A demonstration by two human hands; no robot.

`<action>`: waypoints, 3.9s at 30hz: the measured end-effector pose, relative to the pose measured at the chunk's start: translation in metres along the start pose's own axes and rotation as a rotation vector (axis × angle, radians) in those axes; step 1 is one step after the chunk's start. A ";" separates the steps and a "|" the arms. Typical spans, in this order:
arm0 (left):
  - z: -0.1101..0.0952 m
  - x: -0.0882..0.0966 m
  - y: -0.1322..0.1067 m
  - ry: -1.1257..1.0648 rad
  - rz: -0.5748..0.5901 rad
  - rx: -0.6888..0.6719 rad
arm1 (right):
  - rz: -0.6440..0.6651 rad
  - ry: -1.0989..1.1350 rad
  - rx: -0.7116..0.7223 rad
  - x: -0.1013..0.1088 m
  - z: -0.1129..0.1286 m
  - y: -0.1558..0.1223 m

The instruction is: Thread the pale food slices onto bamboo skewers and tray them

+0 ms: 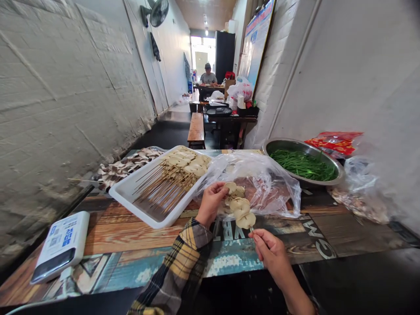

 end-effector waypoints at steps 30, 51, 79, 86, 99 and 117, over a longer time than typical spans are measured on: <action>-0.009 -0.005 -0.004 0.259 0.074 -0.129 | -0.039 -0.053 0.060 -0.005 0.005 0.004; 0.001 -0.003 -0.006 -0.079 0.018 0.148 | -0.007 -0.109 0.089 -0.002 -0.007 0.003; 0.008 -0.001 -0.009 -0.058 0.058 0.254 | 0.013 -0.098 0.078 0.000 -0.011 0.004; 0.002 -0.004 -0.009 -0.022 0.064 0.116 | -0.004 -0.069 0.068 -0.001 -0.007 0.003; -0.007 -0.005 -0.008 0.134 0.031 -0.074 | -0.008 -0.028 0.040 -0.003 -0.006 0.006; -0.003 -0.005 -0.006 0.238 0.111 -0.067 | -0.026 0.069 -0.047 -0.003 0.003 0.006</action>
Point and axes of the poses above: each hand's wrist, its own y-axis towards the middle knuckle, its own x-axis out of the back of the hand, z = x × y, the point moved 4 cm from there along y, towards the middle knuckle, and after that the axes turned 2 degrees about -z, right-handed, at the moved point
